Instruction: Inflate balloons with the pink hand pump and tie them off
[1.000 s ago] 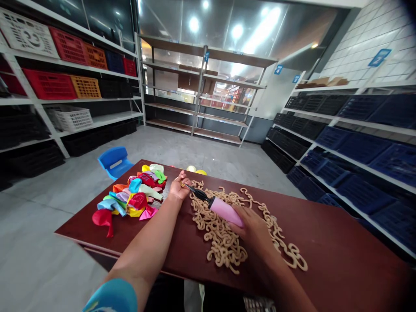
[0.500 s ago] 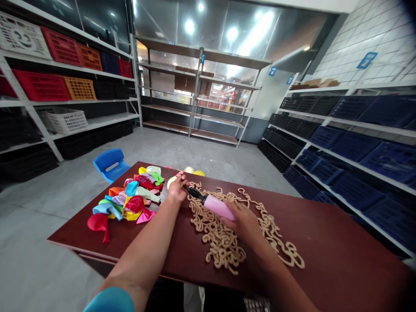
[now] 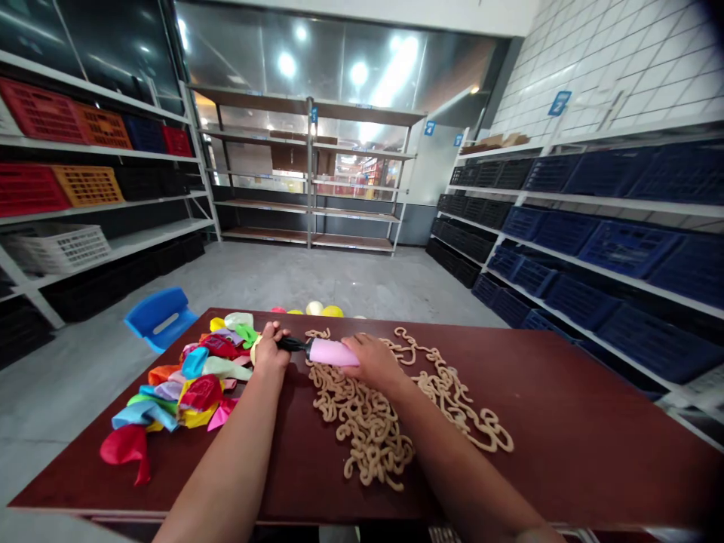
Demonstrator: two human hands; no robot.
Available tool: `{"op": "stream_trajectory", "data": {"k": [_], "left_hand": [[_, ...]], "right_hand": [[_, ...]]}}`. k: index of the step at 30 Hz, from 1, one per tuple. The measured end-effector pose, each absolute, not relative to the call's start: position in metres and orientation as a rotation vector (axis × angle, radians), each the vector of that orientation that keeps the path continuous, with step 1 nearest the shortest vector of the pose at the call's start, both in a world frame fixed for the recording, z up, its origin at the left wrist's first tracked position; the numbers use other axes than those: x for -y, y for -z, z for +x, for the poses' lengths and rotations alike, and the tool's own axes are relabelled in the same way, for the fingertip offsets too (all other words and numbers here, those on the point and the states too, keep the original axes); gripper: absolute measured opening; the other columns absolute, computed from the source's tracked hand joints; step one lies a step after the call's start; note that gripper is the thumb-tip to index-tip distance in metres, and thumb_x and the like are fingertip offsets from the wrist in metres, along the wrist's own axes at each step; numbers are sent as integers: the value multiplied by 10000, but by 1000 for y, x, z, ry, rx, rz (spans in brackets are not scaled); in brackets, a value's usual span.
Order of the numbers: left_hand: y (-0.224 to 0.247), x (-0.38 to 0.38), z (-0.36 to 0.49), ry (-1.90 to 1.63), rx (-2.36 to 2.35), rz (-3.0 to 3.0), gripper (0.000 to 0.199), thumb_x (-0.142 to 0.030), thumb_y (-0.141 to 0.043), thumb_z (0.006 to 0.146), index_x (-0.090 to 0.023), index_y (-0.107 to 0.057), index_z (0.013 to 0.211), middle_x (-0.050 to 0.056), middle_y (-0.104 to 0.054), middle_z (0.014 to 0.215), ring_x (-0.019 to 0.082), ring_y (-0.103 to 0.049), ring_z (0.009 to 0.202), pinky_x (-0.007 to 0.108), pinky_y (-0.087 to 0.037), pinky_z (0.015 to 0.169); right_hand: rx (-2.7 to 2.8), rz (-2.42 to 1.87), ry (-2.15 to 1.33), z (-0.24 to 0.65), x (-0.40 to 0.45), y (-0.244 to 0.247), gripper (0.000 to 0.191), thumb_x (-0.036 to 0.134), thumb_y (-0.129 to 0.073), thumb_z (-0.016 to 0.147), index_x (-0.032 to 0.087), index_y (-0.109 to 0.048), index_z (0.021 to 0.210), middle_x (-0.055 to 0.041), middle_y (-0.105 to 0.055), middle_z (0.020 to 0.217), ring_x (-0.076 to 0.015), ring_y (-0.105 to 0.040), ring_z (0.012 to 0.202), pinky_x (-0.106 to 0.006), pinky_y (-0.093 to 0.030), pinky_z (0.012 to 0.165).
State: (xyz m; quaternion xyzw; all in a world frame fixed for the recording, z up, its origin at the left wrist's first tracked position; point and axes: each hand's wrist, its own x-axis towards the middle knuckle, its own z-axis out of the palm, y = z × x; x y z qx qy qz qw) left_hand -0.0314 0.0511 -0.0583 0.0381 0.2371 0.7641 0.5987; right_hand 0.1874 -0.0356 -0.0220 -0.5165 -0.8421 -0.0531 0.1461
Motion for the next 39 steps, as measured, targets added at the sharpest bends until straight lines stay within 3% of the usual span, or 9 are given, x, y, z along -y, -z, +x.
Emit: {"op": "stream_trajectory", "data": {"k": [7, 12, 16, 18, 21, 26, 32, 39], "left_hand": [[62, -47, -23, -1599, -439, 122, 140, -110, -426, 852, -143, -474, 725, -66, -430, 534, 28, -354, 374, 205, -438, 534], [55, -39, -18, -1579, -391, 186, 117, -140, -423, 857, -120, -510, 781, -68, -364, 494, 44, -365, 400, 226, -438, 553], [46, -31, -16, -1522, -349, 257, 154, -215, -409, 866, -127, -518, 802, -36, -415, 552, 75, -428, 471, 265, -440, 564], [40, -28, -14, -1504, -348, 283, 240, -286, -392, 873, -146, -478, 698, -28, -409, 551, 87, -423, 470, 271, -428, 536], [23, -25, -10, -1529, -387, 356, 420, -421, -404, 849, -166, -291, 535, -33, -341, 494, 91, -373, 429, 271, -407, 496], [-10, -17, 5, -1649, -536, 470, 500, -527, -371, 824, -175, -205, 510, -39, -282, 440, 89, -322, 381, 253, -364, 435], [-35, -9, 19, -1763, -584, 589, 457, -472, -397, 833, -179, -235, 522, -47, -286, 441, 86, -326, 369, 248, -358, 426], [-68, -17, -11, -1811, -682, 573, 436, -453, -395, 827, -182, -204, 545, -61, -255, 423, 81, -294, 353, 237, -343, 413]], "right_hand": [[2317, -1489, 205, 200, 31, 39, 674, 480, -729, 562, 174, -495, 1115, -94, -572, 1017, -244, -481, 955, -350, -351, 832], [2308, -1524, 217, 202, 34, 38, 471, 463, -687, 630, 213, -544, 1004, -59, -597, 930, -237, -481, 937, -352, -345, 824], [2284, -1533, 207, 202, 35, 36, 503, 521, -648, 652, 246, -524, 1054, -44, -590, 954, -222, -502, 883, -325, -371, 758], [2274, -1540, 193, 203, 35, 37, 524, 536, -640, 652, 258, -512, 1077, -38, -588, 970, -218, -512, 879, -316, -379, 747], [2262, -1549, 171, 204, 35, 38, 578, 529, -634, 664, 268, -465, 1151, -43, -583, 1017, -217, -520, 902, -312, -386, 753], [2177, -1547, 200, 203, 35, 42, 762, 449, -688, 633, 199, -340, 1263, -89, -554, 1075, -235, -497, 973, -331, -381, 793], [2104, -1640, 204, 207, 32, 42, 334, 278, -617, 691, 198, -469, 980, -55, -566, 931, -205, -499, 865, -301, -377, 710], [2026, -1692, 243, 214, 31, 38, 350, 305, -607, 696, 217, -451, 998, -50, -550, 941, -215, -479, 877, -310, -372, 702]]}}
